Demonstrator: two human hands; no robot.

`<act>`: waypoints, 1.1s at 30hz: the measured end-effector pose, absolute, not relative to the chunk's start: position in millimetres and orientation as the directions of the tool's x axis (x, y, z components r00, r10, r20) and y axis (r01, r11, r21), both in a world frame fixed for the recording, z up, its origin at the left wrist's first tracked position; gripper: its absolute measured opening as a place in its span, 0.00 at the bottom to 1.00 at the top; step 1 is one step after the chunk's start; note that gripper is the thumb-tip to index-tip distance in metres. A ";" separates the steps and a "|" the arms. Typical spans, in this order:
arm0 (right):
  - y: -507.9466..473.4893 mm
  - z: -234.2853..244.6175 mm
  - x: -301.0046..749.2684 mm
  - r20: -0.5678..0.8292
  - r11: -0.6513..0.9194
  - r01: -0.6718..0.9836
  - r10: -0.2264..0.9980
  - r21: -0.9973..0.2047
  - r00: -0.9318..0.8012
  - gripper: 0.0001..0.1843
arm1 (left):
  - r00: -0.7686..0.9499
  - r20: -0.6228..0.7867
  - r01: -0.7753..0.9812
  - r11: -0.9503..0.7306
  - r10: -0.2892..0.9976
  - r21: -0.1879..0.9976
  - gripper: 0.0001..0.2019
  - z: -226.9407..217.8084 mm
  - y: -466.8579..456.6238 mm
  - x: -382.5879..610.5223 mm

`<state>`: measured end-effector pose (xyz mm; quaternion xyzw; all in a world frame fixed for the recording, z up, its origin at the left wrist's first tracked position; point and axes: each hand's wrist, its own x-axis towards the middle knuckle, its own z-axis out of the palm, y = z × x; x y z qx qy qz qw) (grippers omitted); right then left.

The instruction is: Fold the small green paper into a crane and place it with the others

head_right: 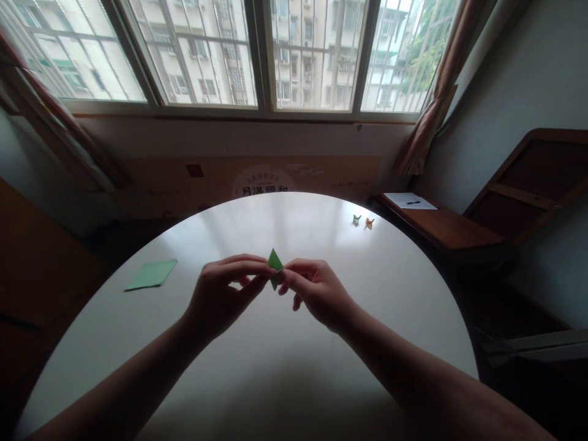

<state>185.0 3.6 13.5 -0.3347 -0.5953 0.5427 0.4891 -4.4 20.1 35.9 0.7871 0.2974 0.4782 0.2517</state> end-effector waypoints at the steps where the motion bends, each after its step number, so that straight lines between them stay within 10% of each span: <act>1: 4.1 13.5 185.4 0.205 0.168 -0.142 0.931 -0.975 -0.303 0.15 | 0.367 0.596 0.238 -0.691 0.715 0.683 0.06 36.3 20.4 -4.5; 16: 6.9 13.5 185.1 0.087 0.046 -0.181 0.970 -0.982 -0.229 0.18 | 0.285 0.202 0.029 -0.220 0.937 0.975 0.12 29.5 31.6 -3.0; 33: 8.6 7.3 185.0 0.146 0.131 -0.083 0.966 -0.988 -0.212 0.17 | 0.344 0.164 0.146 -0.225 0.924 0.963 0.12 36.2 26.0 -3.0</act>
